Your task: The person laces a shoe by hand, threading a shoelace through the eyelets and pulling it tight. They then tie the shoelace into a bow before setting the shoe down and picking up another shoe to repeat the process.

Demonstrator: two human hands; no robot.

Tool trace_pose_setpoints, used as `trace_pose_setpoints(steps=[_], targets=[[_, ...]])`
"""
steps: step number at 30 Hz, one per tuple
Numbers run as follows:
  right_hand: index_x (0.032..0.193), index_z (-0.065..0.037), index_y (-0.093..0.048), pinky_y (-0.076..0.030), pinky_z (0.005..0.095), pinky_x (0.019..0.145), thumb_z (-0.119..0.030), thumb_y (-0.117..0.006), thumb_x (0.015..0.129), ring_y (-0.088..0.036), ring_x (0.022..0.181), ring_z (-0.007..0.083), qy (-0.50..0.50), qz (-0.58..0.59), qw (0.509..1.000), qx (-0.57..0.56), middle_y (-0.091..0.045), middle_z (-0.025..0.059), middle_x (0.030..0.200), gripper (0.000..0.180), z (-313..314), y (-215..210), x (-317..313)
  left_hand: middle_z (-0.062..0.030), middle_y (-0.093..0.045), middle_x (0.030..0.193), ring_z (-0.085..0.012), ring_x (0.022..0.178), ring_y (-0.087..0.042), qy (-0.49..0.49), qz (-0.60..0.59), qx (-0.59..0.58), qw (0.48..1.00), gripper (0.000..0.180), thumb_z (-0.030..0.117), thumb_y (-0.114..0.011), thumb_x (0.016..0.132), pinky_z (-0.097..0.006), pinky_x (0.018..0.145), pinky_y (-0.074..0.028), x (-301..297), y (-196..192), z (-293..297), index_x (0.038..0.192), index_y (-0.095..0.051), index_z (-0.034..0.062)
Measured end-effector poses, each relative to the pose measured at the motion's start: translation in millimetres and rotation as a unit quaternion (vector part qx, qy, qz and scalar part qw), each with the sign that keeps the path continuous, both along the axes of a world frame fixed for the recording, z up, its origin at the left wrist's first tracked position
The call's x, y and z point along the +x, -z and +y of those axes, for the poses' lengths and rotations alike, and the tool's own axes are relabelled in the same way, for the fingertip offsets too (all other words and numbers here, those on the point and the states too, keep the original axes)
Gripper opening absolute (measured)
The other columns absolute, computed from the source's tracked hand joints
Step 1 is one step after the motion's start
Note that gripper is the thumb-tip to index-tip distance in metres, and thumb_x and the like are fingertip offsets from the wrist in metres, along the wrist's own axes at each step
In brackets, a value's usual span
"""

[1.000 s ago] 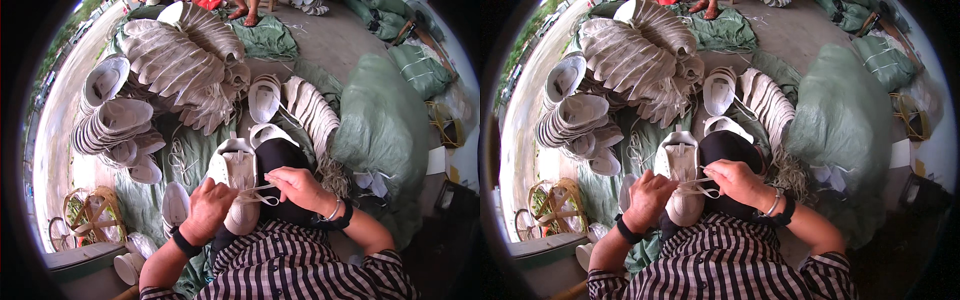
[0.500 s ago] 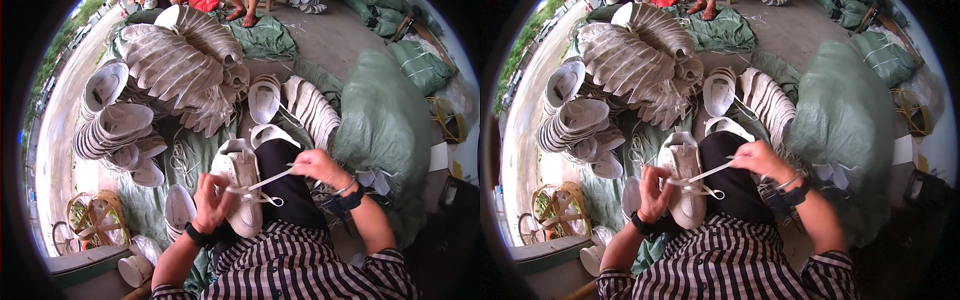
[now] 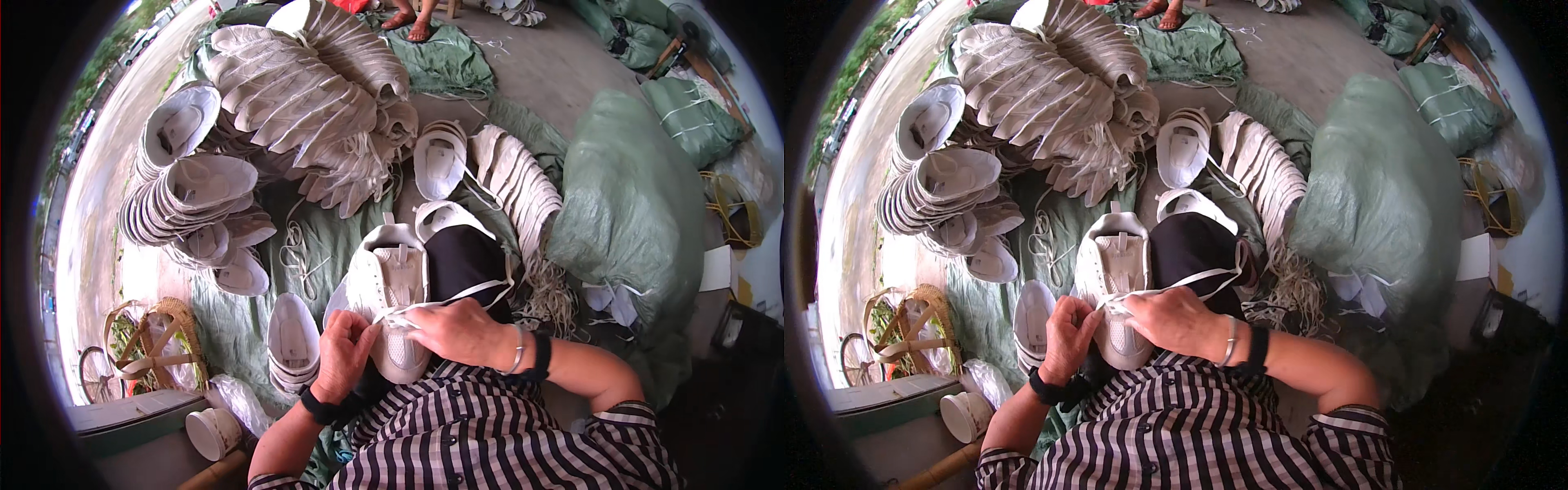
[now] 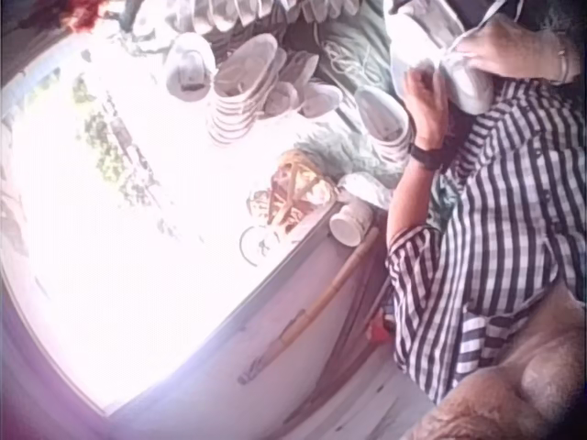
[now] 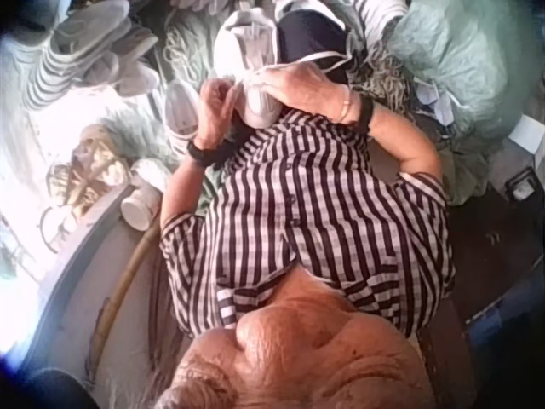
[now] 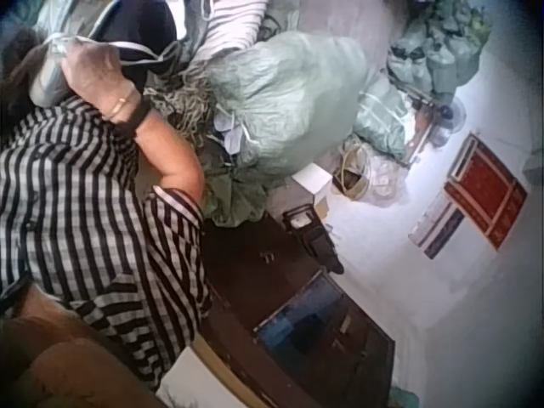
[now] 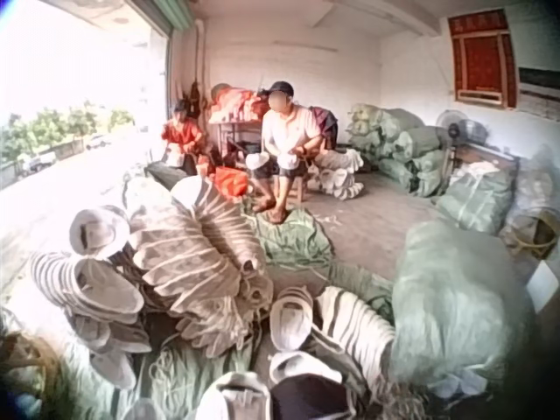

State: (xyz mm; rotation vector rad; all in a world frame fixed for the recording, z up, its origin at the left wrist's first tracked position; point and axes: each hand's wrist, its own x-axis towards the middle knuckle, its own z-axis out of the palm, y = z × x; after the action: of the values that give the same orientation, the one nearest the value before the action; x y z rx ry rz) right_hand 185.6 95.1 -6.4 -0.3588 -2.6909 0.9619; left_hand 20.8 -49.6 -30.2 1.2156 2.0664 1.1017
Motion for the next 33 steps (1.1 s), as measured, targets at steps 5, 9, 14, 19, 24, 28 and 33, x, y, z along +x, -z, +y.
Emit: trace_pose_setpoints(steps=[5,9,14,19,24,28,33], targets=[[0.083,-0.004,-0.057,-0.051,0.0338,0.056,-0.015,-0.061,0.082,-0.064,0.067,0.0271,-0.032,0.001,0.999,0.014,-0.061,0.0142,0.071,0.012,4.4,12.0,-11.8,-0.0043,-0.051,0.07,-0.0137,0.061,-0.049,-0.055,0.001,-0.027,0.998,0.014,0.009,-0.064,0.084,-0.026,0.056,-0.041,-3.1,0.9,1.7,0.081,-0.053,0.0019],[0.084,0.002,-0.059,-0.047,0.0289,0.057,-0.018,-0.061,0.084,-0.059,0.063,0.0135,0.041,-0.194,0.835,-0.514,-0.062,0.0069,0.07,0.021,20.8,-4.9,-12.0,0.0034,-0.051,0.072,-0.0058,0.057,-0.045,-0.021,-0.205,0.106,0.973,0.007,0.01,-0.054,0.092,-0.021,0.051,-0.038,-19.2,6.3,7.9,0.092,-0.049,0.0056],[0.093,-0.003,-0.06,-0.046,0.0268,0.052,-0.018,-0.065,0.084,-0.059,0.057,0.0116,0.023,-0.128,0.949,-0.288,-0.063,0.0031,0.067,0.018,28.3,-8.2,13.6,0.0062,-0.042,0.064,-0.0018,0.048,-0.034,-0.136,-0.453,0.12,0.873,0.009,0.019,-0.056,0.092,-0.017,0.041,-0.025,-54.2,-9.5,21.1,0.091,-0.051,0.0113],[0.087,-0.008,-0.064,-0.049,0.0308,0.056,-0.014,-0.069,0.076,-0.063,0.062,0.0215,0.073,-0.078,0.99,-0.096,-0.063,0.0072,0.07,0.013,14.5,-6.3,16.2,0.0069,-0.041,0.061,-0.0024,0.044,-0.031,-0.159,-0.499,0.132,0.842,0.01,0.019,-0.059,0.091,-0.018,0.042,-0.024,-73.7,-6.0,21.1,0.09,-0.053,0.0103],[0.088,-0.004,-0.064,-0.047,0.0281,0.055,-0.012,-0.066,0.082,-0.063,0.061,0.0142,0.088,0.009,0.968,-0.235,-0.065,0.0059,0.071,0.01,13.6,4.7,6.9,0.0068,-0.042,0.06,-0.0033,0.045,-0.031,-0.239,-0.456,0.203,0.833,0.006,0.016,-0.058,0.091,-0.02,0.042,-0.025,-119.1,1.3,5.2,0.093,-0.057,0.0109],[0.09,-0.003,-0.061,-0.047,0.028,0.052,-0.01,-0.063,0.085,-0.062,0.06,0.0149,0.21,0.138,0.942,-0.22,-0.064,0.007,0.073,0.009,23.2,4.5,-3.0,0.0088,-0.034,0.055,-0.0023,0.044,-0.025,-0.266,-0.458,0.234,0.816,0.006,0.017,-0.057,0.092,-0.021,0.042,-0.021,-162.9,3.5,-23.8,0.09,-0.056,0.0121],[0.084,-0.007,-0.058,-0.048,0.0364,0.052,-0.011,-0.064,0.081,-0.061,0.062,0.0286,0.08,-0.013,0.996,0.039,-0.059,0.009,0.072,0.008,11.0,8.7,10.6,0.0085,-0.034,0.055,-0.0021,0.044,-0.025,-0.278,-0.393,0.18,0.858,0.007,0.019,-0.057,0.093,-0.021,0.041,-0.02,-147.0,-8.6,-19.8,0.091,-0.055,0.012]])
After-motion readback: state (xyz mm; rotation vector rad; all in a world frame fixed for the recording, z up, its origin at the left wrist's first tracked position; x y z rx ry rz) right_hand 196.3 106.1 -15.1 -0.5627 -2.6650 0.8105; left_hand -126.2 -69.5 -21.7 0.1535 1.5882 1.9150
